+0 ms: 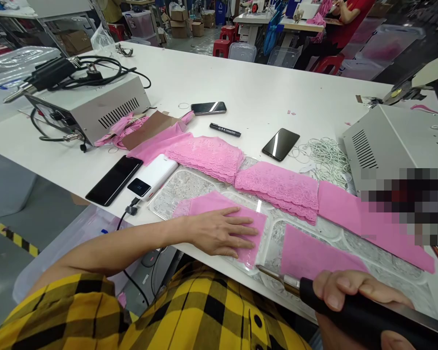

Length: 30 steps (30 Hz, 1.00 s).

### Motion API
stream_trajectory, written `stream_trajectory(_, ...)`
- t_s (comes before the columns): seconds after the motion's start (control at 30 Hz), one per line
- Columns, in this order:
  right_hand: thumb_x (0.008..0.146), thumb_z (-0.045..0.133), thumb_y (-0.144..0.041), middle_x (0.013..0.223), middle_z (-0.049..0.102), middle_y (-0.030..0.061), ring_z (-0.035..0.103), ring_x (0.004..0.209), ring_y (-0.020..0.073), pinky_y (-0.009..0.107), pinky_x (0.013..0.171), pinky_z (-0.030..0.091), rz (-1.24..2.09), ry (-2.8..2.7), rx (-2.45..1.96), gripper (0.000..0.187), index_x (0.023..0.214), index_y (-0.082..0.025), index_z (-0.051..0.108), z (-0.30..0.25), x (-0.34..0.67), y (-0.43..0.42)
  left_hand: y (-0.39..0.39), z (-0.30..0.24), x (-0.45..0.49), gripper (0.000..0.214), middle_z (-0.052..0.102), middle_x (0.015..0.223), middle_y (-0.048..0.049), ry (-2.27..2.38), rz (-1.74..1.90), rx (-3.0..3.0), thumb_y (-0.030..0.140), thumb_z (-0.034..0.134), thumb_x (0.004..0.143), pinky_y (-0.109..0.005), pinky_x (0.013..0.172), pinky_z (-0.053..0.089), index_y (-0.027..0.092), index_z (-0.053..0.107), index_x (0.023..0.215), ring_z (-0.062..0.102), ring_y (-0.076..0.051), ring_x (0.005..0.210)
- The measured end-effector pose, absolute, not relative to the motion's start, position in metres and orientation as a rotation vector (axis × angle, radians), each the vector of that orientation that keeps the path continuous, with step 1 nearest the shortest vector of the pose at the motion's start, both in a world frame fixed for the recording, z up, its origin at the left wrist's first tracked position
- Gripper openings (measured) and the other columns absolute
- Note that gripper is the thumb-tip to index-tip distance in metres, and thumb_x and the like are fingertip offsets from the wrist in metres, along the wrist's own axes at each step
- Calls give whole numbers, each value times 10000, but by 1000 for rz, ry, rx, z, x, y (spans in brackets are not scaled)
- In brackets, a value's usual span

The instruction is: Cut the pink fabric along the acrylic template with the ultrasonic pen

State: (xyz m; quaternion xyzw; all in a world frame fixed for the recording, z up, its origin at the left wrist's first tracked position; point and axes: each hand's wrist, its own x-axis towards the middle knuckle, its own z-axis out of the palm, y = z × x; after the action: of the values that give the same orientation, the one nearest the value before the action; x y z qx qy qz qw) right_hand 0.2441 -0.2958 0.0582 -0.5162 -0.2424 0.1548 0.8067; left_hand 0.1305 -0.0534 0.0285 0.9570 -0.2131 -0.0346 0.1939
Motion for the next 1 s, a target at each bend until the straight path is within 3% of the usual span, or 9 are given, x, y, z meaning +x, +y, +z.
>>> stream_trajectory(0.17, 788, 602, -386, 799, 544, 9, 494, 577, 120, 328, 525, 483, 325, -545, -1111, 210, 910, -216, 625, 59, 242, -293, -54, 26, 130, 426, 457, 1498, -60, -609, -9, 2673, 385, 571, 964, -470, 1243, 84, 210, 582, 1353, 347, -232, 1447)
stream_trajectory(0.57, 808, 607, -383, 827, 553, 0, 519, 604, 116, 329, 575, 500, 356, -576, -1121, 211, 941, -219, 615, 58, 239, -291, -55, 30, 132, 428, 414, 1523, -29, -558, -130, 2676, 420, 564, 964, -449, 1248, 42, 267, 570, 1363, 297, -212, 1471)
stream_trajectory(1.0, 817, 639, -343, 731, 581, 0, 533, 550, 120, 312, 504, 515, 294, -688, -1132, 136, 833, -211, 614, 69, 240, -280, -55, 26, 130, 440, 430, 1515, -49, -599, -72, 2695, 425, 547, 970, -460, 1247, 51, 227, 574, 1362, 322, -230, 1460)
